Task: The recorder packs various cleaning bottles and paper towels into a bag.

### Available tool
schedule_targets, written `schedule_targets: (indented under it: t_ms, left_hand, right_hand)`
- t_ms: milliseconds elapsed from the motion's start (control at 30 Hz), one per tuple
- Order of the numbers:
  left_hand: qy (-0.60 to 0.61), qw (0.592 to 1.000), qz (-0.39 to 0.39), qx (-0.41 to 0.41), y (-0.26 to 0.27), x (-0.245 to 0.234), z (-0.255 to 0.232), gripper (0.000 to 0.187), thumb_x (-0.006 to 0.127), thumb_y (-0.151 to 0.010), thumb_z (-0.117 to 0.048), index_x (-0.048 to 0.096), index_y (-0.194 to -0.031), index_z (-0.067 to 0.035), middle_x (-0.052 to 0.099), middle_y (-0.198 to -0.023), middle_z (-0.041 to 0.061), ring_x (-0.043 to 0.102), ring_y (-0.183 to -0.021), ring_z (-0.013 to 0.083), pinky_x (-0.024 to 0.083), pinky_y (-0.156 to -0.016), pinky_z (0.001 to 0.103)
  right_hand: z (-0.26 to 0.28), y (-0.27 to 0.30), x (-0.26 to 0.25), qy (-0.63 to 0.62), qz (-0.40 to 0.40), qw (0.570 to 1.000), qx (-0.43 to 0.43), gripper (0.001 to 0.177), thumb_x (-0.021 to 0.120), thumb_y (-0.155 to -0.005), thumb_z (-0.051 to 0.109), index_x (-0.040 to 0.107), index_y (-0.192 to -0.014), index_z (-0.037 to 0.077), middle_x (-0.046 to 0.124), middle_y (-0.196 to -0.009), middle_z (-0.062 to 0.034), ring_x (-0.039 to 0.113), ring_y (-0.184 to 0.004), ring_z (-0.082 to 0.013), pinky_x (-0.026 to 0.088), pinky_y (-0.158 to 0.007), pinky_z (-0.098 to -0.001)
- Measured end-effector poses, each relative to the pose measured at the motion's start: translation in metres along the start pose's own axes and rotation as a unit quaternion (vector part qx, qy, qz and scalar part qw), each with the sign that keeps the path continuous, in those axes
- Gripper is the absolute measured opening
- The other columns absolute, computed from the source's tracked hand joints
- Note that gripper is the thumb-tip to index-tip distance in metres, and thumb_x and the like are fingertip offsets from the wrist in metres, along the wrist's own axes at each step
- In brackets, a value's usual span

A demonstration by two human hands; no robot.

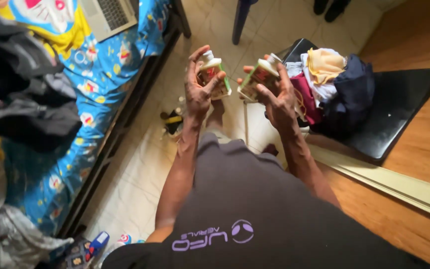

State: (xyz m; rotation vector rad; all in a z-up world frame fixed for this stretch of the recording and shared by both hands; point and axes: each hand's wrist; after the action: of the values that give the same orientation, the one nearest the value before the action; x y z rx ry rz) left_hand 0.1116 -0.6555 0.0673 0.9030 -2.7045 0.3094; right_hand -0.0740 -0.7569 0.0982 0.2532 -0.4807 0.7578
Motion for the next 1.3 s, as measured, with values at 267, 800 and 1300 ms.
schedule_targets:
  t_ms: [267,800,1300]
  left_hand:
    - [0.049,0.996,0.062,-0.037,-0.139,-0.006,0.026,0.06,0.068,-0.102,-0.003,0.044,-0.157,-0.011,0.064,-0.133,0.009,0.062,-0.12,0.017,0.051,-0.107,0.031]
    - [0.092,0.988,0.068,-0.104,-0.313,0.001,0.037,0.046,0.076,-0.092,-0.015,0.053,-0.131,-0.005,0.063,-0.1,0.003,0.062,-0.085,0.0102,0.057,-0.075,0.028]
    - [0.187,0.981,0.043,-0.036,-0.436,0.086,0.044,0.041,0.063,-0.101,-0.023,0.046,-0.132,-0.003,0.062,-0.091,0.012,0.067,-0.081,0.0226,0.057,-0.076,0.035]
  right_hand:
    - [0.029,-0.145,-0.016,-0.037,0.052,0.998,0.004,0.069,0.066,-0.097,0.0,0.033,-0.158,0.009,0.053,-0.153,-0.0225,0.059,-0.138,-0.0401,0.054,-0.115,-0.0558]
    - [0.035,-0.295,-0.045,0.01,-0.014,0.999,-0.046,0.074,0.089,-0.089,0.011,0.05,-0.15,-0.002,0.058,-0.13,-0.0086,0.057,-0.122,-0.0192,0.049,-0.107,-0.0344]
    - [0.116,-0.479,-0.105,0.141,0.13,0.98,-0.046,0.065,0.083,-0.09,0.007,0.045,-0.144,0.005,0.066,-0.118,-0.0152,0.066,-0.109,-0.023,0.054,-0.099,-0.0358]
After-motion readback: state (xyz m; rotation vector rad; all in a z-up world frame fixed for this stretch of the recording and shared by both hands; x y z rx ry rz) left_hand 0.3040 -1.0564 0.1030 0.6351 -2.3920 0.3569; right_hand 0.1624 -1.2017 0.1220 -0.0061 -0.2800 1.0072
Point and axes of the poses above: each hand's wrist, its own y-axis away from the middle knuckle, its own x-axis out of the palm, z = x × y
